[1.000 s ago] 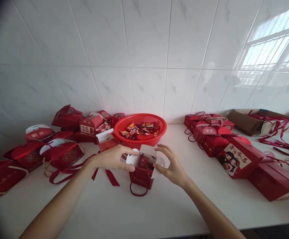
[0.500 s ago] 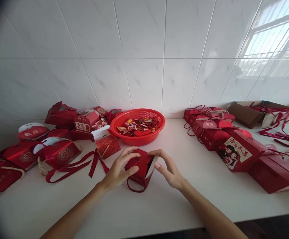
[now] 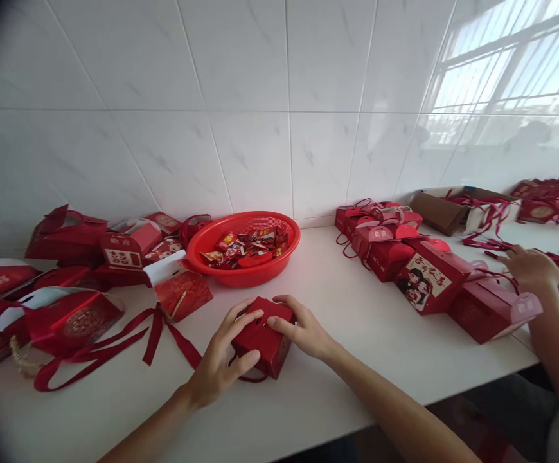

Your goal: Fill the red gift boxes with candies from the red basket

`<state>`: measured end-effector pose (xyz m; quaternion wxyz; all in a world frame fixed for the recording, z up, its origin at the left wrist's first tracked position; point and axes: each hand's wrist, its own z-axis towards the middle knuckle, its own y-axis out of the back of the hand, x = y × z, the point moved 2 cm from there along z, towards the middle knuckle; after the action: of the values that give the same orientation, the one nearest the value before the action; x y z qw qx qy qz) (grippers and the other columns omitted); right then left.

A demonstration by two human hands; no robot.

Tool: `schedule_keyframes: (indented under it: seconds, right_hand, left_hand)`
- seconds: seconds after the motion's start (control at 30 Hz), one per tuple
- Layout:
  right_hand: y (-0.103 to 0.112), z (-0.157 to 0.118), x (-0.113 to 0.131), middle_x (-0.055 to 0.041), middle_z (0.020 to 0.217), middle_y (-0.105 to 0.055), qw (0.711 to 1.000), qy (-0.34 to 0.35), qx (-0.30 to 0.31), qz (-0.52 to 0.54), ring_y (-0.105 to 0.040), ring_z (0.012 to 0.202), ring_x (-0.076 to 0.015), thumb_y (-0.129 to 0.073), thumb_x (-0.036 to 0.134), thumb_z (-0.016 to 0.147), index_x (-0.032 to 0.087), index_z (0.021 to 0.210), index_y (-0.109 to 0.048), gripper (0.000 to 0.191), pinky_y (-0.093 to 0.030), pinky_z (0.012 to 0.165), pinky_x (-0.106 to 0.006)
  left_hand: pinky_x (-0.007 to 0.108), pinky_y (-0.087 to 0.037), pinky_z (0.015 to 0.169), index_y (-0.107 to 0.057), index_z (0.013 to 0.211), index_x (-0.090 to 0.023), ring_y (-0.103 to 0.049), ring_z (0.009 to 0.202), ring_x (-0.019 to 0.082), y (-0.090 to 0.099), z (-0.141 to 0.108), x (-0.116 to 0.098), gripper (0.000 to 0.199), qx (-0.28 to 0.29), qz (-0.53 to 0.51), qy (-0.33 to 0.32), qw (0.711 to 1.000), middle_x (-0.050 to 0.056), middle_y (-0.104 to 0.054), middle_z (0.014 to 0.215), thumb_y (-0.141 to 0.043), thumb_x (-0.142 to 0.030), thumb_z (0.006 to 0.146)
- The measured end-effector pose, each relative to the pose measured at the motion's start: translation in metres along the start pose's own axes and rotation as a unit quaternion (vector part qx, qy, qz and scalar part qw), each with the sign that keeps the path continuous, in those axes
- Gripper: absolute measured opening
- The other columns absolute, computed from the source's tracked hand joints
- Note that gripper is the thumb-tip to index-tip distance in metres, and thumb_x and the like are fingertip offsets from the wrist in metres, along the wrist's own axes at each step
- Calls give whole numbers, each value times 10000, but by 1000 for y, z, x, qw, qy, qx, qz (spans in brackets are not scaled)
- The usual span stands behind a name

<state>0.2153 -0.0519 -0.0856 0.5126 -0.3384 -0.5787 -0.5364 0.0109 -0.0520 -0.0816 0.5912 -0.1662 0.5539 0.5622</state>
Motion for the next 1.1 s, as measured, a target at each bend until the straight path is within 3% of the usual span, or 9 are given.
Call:
schedule_keyframes:
  seconds: [0.2, 0.3, 0.43, 0.57, 0.67, 0.77, 0.87, 1.0, 1.1]
  right_hand:
    - [21, 4, 8, -89, 1254, -673, 999, 2, 21, -30, -617, 1137, -259, -447, 649, 949, 221, 1221, -615, 534, -492, 984, -431]
    - [27, 5, 8, -57, 1085, -702, 998, 1, 51, -47, -633, 991, -227, -446, 672, 941, 215, 1094, -648, 523, -511, 900, -389]
    - [32, 4, 5, -31, 912, -665, 996, -30, 35, -79, -601, 817, -183, -377, 712, 942, 206, 941, -626, 563, -517, 764, -341]
    - [33, 2, 4, -79, 1021, -683, 994, -46, 3, -102, -636, 795, -192, -399, 708, 933, 201, 1182, -585, 595, -539, 795, -393]
    - [28, -4, 9, -149, 1256, -628, 993, -8, -50, -105, -667, 955, -237, -509, 665, 907, 210, 1406, -425, 681, -547, 869, -441]
    - [17, -16, 16, -180, 1446, -495, 985, 57, -72, -147, -558, 1250, -308, -670, 620, 822, 229, 1510, -295, 875, -485, 1021, -493]
    - [11, -30, 18, -166, 1495, -438, 971, 98, -91, -195, -476, 1345, -337, -782, 546, 747, 265, 1537, -276, 980, -444, 1084, -505]
    - [29, -59, 9, -146, 1404, -526, 952, 93, -214, -197, -594, 1186, -312, -766, 484, 787, 293, 1509, -336, 861, -512, 1001, -493]
    - [60, -97, -1, -146, 1366, -547, 892, 65, -400, -203, -613, 1122, -305, -759, 523, 781, 271, 1482, -367, 842, -527, 963, -514]
  left_hand:
    - [506, -440, 1122, -603, 1321, -296, -433, 1404, 352, -3, 1, -3, 501, -4, 25, 1, 1000, 103, -403, 1543, -668, -473, 857]
    - [501, -397, 1152, -541, 1362, -293, -427, 1409, 321, -4, 2, -1, 542, -53, 39, 7, 998, 102, -459, 1496, -668, -473, 867]
    - [507, -417, 1119, -415, 1418, -256, -460, 1373, 305, -4, 3, 5, 664, -104, 40, 53, 992, 129, -487, 1461, -652, -529, 862]
    - [489, -514, 975, -432, 1380, -212, -602, 1155, 291, -1, 4, 8, 713, -126, 53, 113, 984, 155, -536, 1374, -627, -623, 832]
    - [446, -562, 876, -451, 1353, -211, -665, 969, 245, -2, 5, 9, 695, -108, 26, 145, 983, 140, -579, 1297, -621, -635, 829]
    - [429, -566, 914, -459, 1346, -225, -669, 1055, 255, -8, 4, 8, 629, -61, -28, 130, 989, 133, -575, 1341, -625, -582, 856]
    - [446, -563, 949, -453, 1372, -241, -652, 1128, 274, -14, 2, 6, 597, -10, -52, 104, 993, 130, -578, 1366, -632, -522, 877]
    - [456, -550, 988, -504, 1358, -273, -647, 1135, 266, -18, -2, 4, 511, 40, -16, 68, 997, 108, -581, 1358, -620, -460, 897]
    - [444, -557, 985, -540, 1330, -294, -658, 1100, 246, -18, -4, 6, 452, 57, 15, 54, 997, 86, -604, 1290, -606, -434, 906]
